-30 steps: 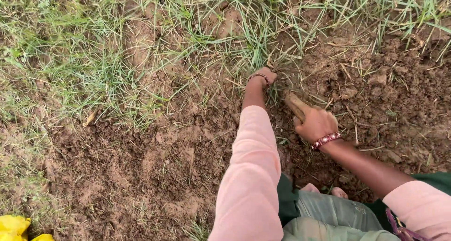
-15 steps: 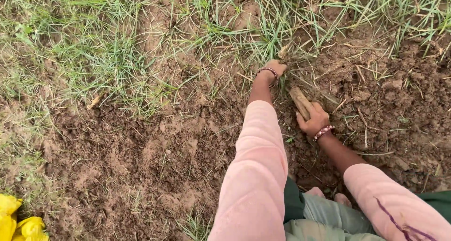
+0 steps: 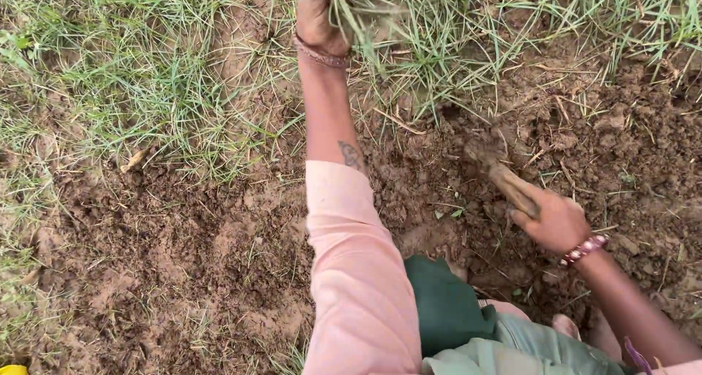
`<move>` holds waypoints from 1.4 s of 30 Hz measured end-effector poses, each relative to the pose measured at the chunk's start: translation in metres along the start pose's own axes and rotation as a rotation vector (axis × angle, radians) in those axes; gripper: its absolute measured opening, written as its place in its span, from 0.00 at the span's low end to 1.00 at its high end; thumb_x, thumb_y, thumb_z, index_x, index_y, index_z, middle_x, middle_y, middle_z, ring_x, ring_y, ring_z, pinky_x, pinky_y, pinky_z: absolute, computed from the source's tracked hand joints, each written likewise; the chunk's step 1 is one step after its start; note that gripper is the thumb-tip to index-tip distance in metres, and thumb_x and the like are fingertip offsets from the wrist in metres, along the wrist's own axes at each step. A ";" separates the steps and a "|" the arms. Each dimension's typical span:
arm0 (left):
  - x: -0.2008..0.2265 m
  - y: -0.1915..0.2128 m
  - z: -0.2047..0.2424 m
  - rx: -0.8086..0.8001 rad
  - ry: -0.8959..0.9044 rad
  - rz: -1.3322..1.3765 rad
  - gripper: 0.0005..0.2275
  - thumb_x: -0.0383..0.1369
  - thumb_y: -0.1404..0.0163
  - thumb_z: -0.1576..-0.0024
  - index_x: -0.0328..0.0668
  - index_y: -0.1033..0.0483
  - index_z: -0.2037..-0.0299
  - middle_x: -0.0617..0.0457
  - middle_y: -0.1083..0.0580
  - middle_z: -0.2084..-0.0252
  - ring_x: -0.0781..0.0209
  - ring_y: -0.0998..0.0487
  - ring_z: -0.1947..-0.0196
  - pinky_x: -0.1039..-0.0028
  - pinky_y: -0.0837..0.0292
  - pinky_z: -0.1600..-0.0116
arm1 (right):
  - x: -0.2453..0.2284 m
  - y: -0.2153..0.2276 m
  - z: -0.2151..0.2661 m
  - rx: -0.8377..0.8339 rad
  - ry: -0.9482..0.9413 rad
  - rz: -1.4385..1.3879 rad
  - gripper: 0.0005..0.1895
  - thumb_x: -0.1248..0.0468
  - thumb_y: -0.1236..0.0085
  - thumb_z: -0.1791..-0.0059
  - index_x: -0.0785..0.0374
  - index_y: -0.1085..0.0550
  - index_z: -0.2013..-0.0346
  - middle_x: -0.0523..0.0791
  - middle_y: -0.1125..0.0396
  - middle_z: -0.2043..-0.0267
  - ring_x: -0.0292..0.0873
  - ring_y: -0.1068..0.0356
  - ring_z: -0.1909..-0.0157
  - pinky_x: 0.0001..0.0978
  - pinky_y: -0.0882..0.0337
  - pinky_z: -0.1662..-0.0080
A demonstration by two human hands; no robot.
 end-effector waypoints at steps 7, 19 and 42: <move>-0.206 -0.172 0.023 0.085 0.087 -0.329 0.18 0.34 0.48 0.46 0.37 0.27 0.45 0.40 0.23 0.55 0.49 0.21 0.63 0.57 0.22 0.60 | 0.003 0.065 0.033 -0.180 -0.217 0.260 0.41 0.43 0.42 0.54 0.21 0.45 0.27 0.46 0.22 0.60 0.47 0.21 0.64 0.41 0.20 0.56; -0.253 -0.271 -0.002 -0.137 0.015 -0.155 0.22 0.45 0.40 0.49 0.32 0.26 0.57 0.34 0.23 0.56 0.36 0.23 0.52 0.54 0.28 0.47 | 0.072 0.062 -0.009 0.166 0.261 -0.241 0.39 0.61 0.40 0.58 0.50 0.34 0.31 0.49 0.24 0.49 0.45 0.22 0.55 0.41 0.24 0.51; -0.169 -0.332 -0.005 -0.441 -0.422 -0.735 0.08 0.34 0.54 0.36 0.45 0.22 0.53 0.44 0.27 0.48 0.47 0.18 0.55 0.58 0.21 0.52 | 0.042 -0.031 -0.185 0.391 0.273 -0.260 0.37 0.50 0.36 0.59 0.47 0.30 0.34 0.52 0.26 0.46 0.57 0.25 0.51 0.47 0.27 0.43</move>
Point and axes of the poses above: each hand's wrist, its own z-axis away from the middle knuckle, its own y-axis out of the back of the hand, x = y × z, the point moved 3 cm from there along -z, towards the middle knuckle
